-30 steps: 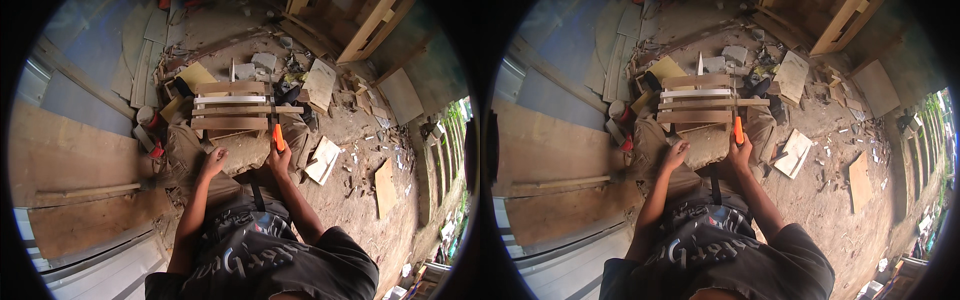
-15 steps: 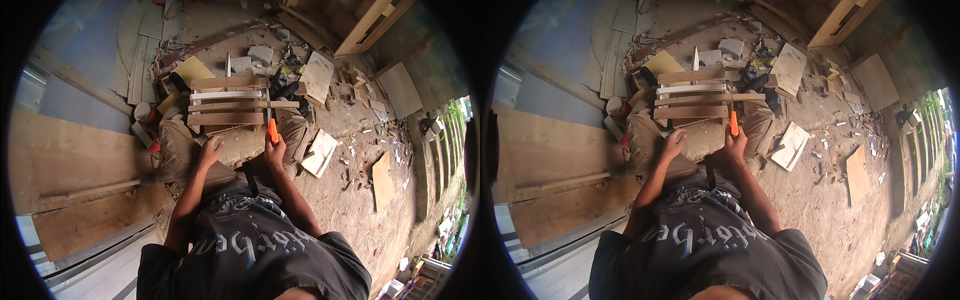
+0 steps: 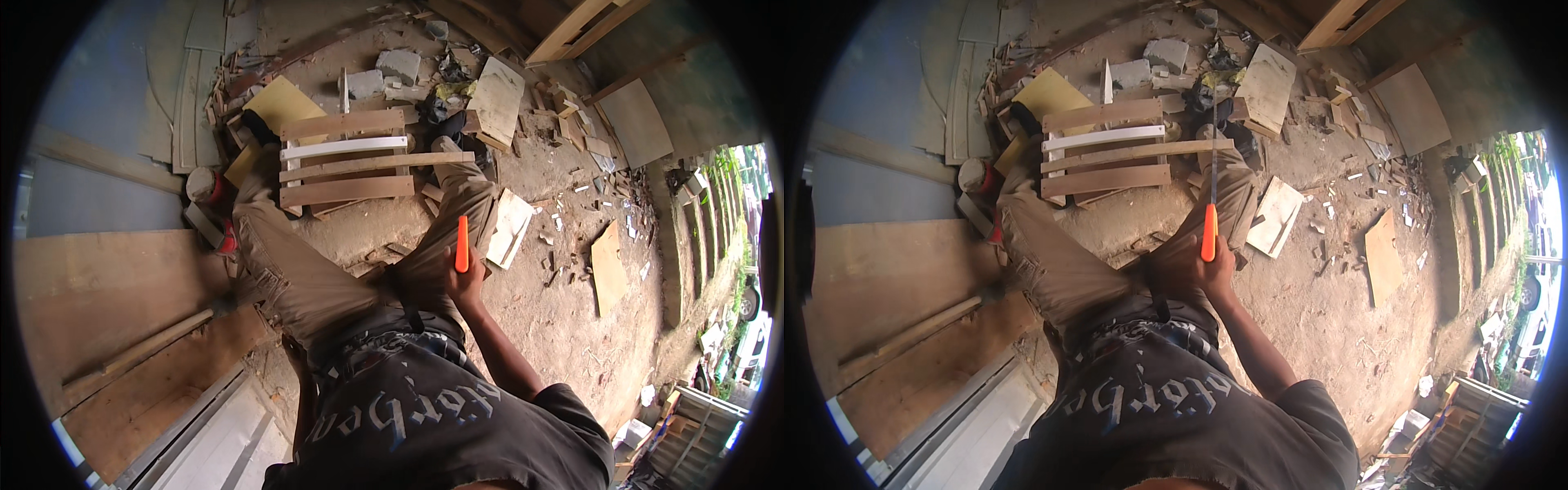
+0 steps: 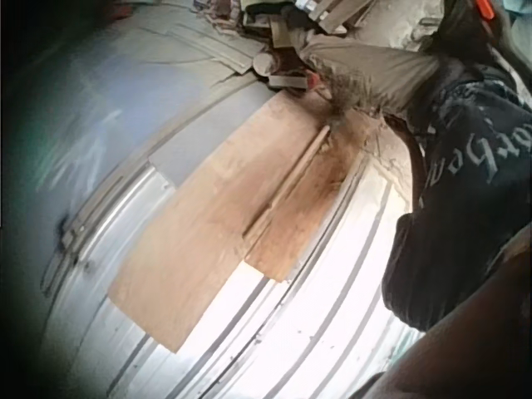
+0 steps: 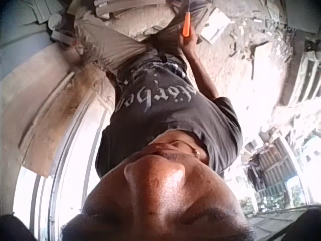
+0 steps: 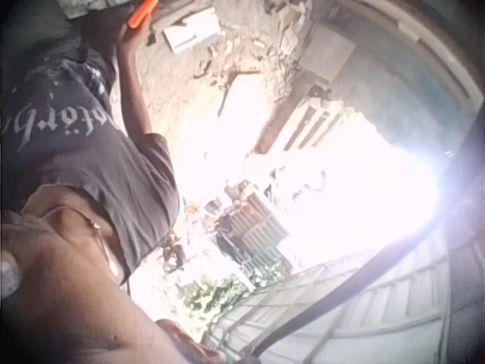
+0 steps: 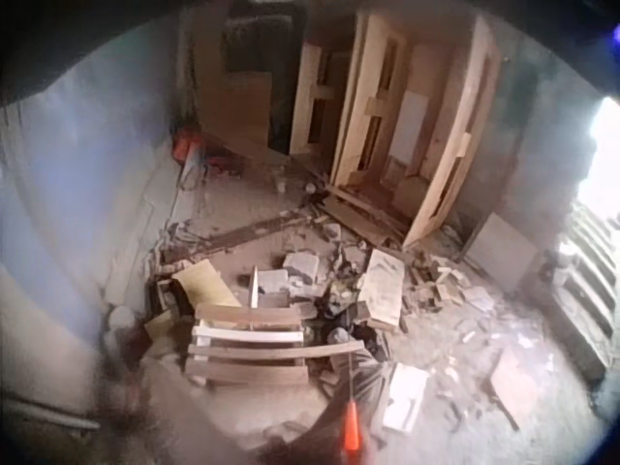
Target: The person assembles a small wooden frame by hand, aligning slats and securing them with a hammer and nails. They retrieve nails from a black plastic bag and continue hammering the frame together.
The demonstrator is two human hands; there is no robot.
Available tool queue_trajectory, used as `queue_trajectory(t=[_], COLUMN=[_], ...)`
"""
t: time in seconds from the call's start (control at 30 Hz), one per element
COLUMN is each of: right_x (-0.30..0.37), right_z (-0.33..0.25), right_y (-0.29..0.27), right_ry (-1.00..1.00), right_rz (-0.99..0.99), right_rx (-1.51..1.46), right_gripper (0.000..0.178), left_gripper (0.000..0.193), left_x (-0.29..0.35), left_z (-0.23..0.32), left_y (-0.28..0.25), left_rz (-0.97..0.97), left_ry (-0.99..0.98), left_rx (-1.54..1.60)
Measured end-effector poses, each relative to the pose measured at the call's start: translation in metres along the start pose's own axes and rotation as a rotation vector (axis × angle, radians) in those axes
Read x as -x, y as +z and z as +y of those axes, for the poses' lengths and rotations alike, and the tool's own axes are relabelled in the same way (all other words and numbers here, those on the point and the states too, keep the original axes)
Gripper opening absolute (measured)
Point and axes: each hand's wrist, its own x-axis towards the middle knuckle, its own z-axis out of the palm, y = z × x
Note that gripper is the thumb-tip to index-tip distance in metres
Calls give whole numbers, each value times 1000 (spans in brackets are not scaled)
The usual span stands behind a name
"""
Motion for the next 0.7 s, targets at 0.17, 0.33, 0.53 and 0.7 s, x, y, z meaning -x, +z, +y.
queue_trajectory(t=[0.17,0.33,0.53,0.7], right_x=[-14,-2,18,17], right_z=[-54,-60,-70,-75], right_y=[42,89,105,114], right_ry=[112,37,-156,-218], right_rz=[18,-111,-245,-333], right_rx=[-439,-404,-317,-228], right_gripper=[12,14,17,18], left_gripper=[43,40,41,43], left_x=[2,-8,-63,-86], left_z=[112,134,179,166], left_y=[21,4,-1,7], left_rz=[-62,-60,94,43], left_ry=[-41,27,-72,53], left_rx=[-192,-57,104,103])
